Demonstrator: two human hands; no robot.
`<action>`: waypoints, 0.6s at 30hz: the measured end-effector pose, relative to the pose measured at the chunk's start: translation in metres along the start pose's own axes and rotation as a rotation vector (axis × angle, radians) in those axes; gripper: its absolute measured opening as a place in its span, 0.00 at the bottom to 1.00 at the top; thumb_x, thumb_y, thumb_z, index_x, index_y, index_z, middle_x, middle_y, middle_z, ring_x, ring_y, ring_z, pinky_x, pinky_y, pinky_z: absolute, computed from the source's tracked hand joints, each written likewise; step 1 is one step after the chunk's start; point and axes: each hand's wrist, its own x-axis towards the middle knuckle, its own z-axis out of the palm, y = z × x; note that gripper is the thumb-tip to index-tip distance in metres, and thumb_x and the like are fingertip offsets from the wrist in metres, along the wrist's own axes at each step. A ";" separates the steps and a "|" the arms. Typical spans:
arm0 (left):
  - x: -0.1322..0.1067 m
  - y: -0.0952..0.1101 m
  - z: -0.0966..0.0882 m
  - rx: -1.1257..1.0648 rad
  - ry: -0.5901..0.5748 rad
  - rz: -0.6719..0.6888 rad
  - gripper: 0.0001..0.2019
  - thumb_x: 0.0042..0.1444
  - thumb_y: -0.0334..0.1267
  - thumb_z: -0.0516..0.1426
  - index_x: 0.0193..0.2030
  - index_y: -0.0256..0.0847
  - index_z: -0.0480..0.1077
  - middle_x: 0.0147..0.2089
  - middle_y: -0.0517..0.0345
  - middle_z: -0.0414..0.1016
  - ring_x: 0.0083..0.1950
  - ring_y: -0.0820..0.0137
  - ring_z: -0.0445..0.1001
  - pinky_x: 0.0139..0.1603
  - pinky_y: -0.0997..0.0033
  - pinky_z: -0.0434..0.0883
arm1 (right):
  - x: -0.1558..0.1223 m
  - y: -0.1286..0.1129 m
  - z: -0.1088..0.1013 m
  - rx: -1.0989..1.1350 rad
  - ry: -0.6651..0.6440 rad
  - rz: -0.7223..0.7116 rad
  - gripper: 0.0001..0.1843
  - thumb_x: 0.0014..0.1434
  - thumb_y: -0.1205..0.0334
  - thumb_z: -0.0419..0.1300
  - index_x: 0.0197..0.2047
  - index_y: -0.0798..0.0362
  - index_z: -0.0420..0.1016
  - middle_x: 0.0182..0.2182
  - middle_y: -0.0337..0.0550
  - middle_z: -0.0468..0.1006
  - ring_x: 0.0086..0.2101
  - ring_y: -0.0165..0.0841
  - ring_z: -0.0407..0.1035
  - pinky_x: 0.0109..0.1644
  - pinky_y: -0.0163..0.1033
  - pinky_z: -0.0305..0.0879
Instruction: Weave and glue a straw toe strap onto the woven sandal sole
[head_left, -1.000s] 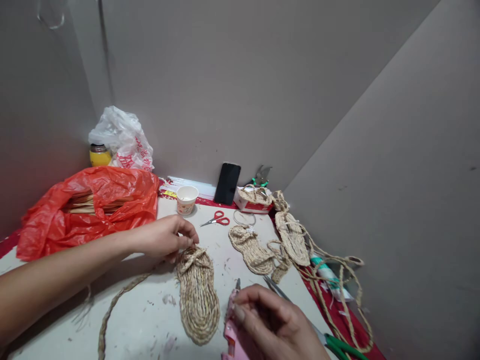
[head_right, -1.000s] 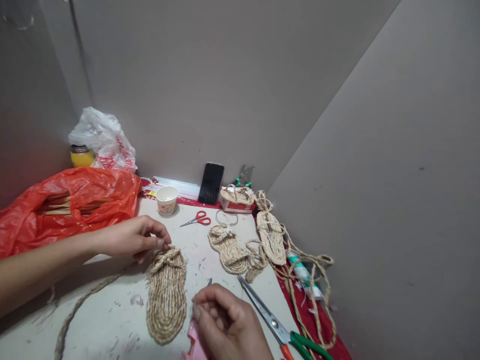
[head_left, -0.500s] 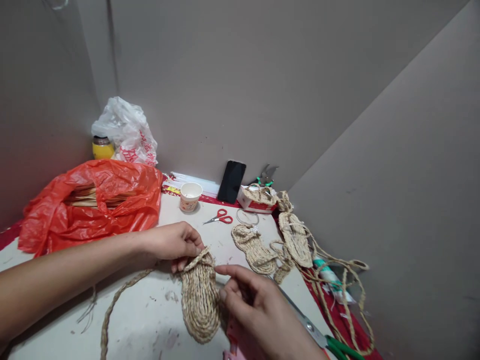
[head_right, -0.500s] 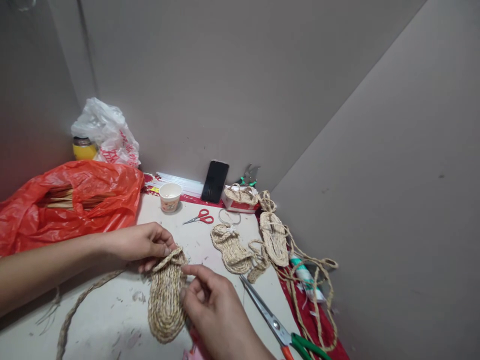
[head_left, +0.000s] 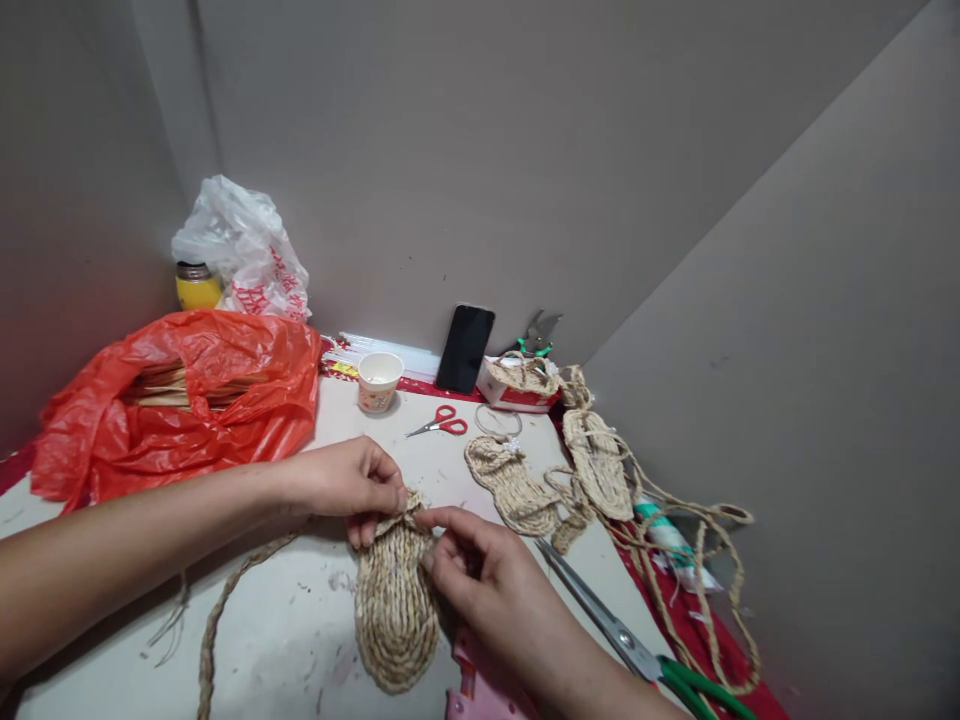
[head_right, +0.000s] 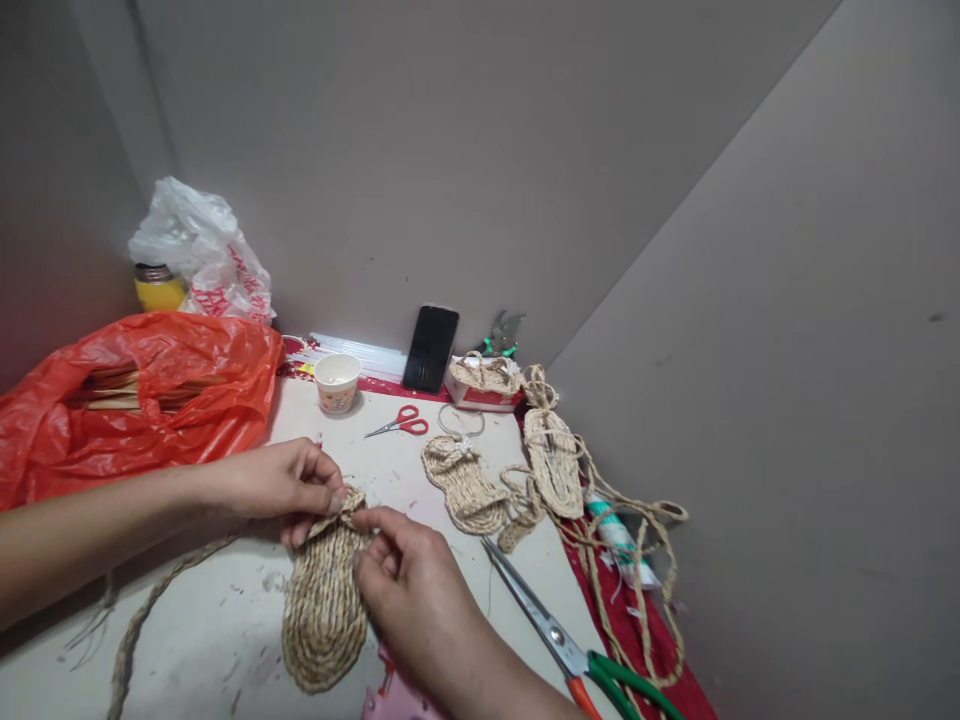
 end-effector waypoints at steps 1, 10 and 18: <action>0.000 -0.001 0.000 -0.001 0.000 0.001 0.06 0.50 0.36 0.60 0.31 0.36 0.70 0.15 0.65 0.69 0.16 0.77 0.68 0.20 0.78 0.67 | 0.000 -0.001 0.000 0.007 -0.004 0.013 0.16 0.51 0.63 0.56 0.44 0.57 0.72 0.19 0.28 0.59 0.18 0.24 0.50 0.20 0.31 0.49; -0.002 0.002 0.001 -0.002 -0.023 -0.027 0.08 0.46 0.31 0.63 0.34 0.35 0.71 0.19 0.64 0.72 0.20 0.75 0.73 0.25 0.75 0.70 | -0.007 -0.021 -0.011 0.011 0.077 -0.047 0.06 0.45 0.64 0.60 0.30 0.52 0.68 0.21 0.32 0.66 0.22 0.26 0.58 0.25 0.31 0.56; -0.006 0.005 0.008 0.071 0.015 -0.002 0.07 0.47 0.30 0.61 0.34 0.37 0.69 0.17 0.69 0.69 0.19 0.75 0.70 0.24 0.77 0.65 | -0.005 -0.015 -0.013 -0.255 0.200 -0.398 0.02 0.53 0.67 0.60 0.31 0.52 0.74 0.22 0.36 0.74 0.22 0.28 0.66 0.26 0.32 0.62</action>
